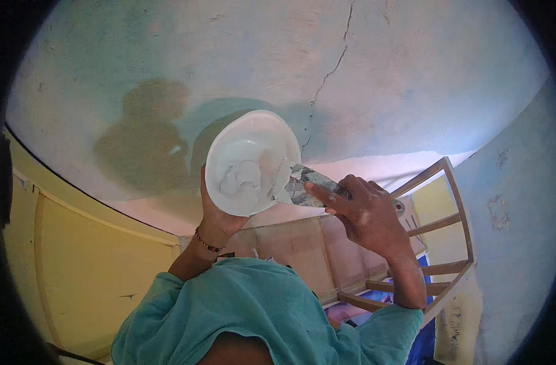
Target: The person applies filler material into a crack on a wall using a putty knife.
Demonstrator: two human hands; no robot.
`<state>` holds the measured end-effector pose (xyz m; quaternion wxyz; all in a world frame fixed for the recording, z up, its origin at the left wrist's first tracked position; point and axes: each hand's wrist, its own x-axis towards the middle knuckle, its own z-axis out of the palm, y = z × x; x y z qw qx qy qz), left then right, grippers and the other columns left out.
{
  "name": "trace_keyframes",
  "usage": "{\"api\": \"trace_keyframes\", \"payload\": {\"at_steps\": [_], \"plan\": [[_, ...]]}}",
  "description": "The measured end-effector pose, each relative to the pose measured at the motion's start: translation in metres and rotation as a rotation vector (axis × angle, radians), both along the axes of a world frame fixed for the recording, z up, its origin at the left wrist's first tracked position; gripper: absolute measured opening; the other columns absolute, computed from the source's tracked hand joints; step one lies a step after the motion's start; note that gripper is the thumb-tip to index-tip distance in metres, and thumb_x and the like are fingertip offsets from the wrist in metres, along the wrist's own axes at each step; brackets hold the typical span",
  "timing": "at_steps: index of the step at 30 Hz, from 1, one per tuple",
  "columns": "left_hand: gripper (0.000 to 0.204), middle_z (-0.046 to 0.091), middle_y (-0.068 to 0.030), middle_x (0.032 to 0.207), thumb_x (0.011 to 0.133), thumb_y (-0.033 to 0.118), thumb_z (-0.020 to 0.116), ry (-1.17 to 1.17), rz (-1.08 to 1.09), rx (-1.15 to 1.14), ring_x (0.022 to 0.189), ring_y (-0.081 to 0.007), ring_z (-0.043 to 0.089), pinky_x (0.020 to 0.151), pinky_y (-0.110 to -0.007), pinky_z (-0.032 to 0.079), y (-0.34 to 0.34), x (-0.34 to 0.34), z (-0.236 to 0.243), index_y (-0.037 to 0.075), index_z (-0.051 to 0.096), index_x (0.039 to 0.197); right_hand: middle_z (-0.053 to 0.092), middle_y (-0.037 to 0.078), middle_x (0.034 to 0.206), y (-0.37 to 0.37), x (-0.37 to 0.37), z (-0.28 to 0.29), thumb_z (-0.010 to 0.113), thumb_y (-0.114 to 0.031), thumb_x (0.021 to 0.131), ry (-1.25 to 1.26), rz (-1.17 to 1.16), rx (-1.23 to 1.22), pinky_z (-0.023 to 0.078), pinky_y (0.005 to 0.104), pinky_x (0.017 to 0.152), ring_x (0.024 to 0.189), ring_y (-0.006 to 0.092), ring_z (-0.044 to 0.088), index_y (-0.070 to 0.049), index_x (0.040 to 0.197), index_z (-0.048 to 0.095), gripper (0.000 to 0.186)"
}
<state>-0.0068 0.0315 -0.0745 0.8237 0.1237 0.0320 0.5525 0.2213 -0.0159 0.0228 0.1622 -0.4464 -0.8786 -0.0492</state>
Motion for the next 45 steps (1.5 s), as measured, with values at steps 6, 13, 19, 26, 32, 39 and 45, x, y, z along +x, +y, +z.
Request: {"api": "trace_keyframes", "payload": {"at_steps": [6,13,19,26,32,39,45], "plan": [[0.058,0.051,-0.0064,0.12,0.083,0.054,0.041,-0.027,-0.023,0.017,0.111,-0.0253,0.05,0.092,-0.045,0.043,0.0,0.002,-0.001,0.014,0.046,0.124,0.047,0.005,0.071,-0.011,0.006,0.01,0.065,-0.015,0.072,-0.05,-0.044,-0.017,0.046,0.0348,0.057,0.064,0.0204,0.052,-0.03,0.12,0.054,0.052],[0.058,0.05,-0.007,0.122,0.084,0.055,0.04,-0.03,0.032,0.069,0.111,-0.027,0.05,0.092,-0.046,0.043,0.006,-0.004,0.001,0.014,0.045,0.125,0.049,0.005,0.069,-0.014,0.016,0.015,0.065,-0.013,0.072,-0.193,-0.032,0.098,0.046,0.0344,0.054,0.062,0.019,0.053,-0.028,0.12,0.054,0.052],[0.064,0.041,-0.0111,0.131,0.083,0.058,0.039,-0.239,-0.02,0.019,0.118,-0.0353,0.042,0.087,-0.06,0.042,0.012,-0.01,-0.012,0.017,0.034,0.132,0.055,0.008,0.062,-0.009,0.031,0.008,0.051,-0.008,0.086,0.467,-0.145,-0.313,0.046,0.0303,0.049,0.052,0.0173,0.055,-0.004,0.097,0.057,0.013],[0.062,0.044,-0.0092,0.128,0.083,0.056,0.04,-0.155,-0.076,-0.046,0.116,-0.0309,0.044,0.093,-0.053,0.039,0.0,0.006,-0.01,0.015,0.038,0.13,0.052,0.004,0.062,0.023,-0.005,-0.005,0.041,-0.03,0.094,0.785,-0.102,-0.905,0.043,0.0235,0.045,0.051,0.011,0.053,-0.001,0.083,0.051,0.033],[0.062,0.049,-0.0071,0.123,0.083,0.057,0.04,-0.007,-0.013,-0.035,0.113,-0.0256,0.047,0.095,-0.045,0.04,-0.002,0.007,-0.015,0.015,0.042,0.128,0.049,0.003,0.055,0.032,-0.006,-0.019,0.038,-0.035,0.095,0.663,-0.14,-0.866,0.037,0.0238,0.042,0.047,0.0093,0.048,-0.003,0.078,0.049,0.037],[0.055,0.047,-0.0106,0.126,0.085,0.049,0.04,-0.269,-0.155,-0.025,0.116,-0.0321,0.046,0.093,-0.054,0.04,0.003,0.007,-0.027,0.013,0.042,0.127,0.049,0.003,0.055,0.029,0.004,-0.021,0.038,-0.035,0.095,0.525,-0.206,-0.825,0.037,0.023,0.041,0.046,0.0085,0.048,-0.005,0.078,0.048,0.036],[0.057,0.046,-0.0121,0.127,0.085,0.049,0.04,-0.228,-0.129,-0.084,0.117,-0.0334,0.045,0.095,-0.054,0.038,0.007,0.009,-0.028,0.012,0.041,0.128,0.048,0.003,0.051,0.024,0.012,-0.018,0.037,-0.033,0.095,0.479,-0.202,-0.753,0.037,0.0237,0.04,0.044,0.0085,0.047,-0.004,0.078,0.049,0.035]]}}
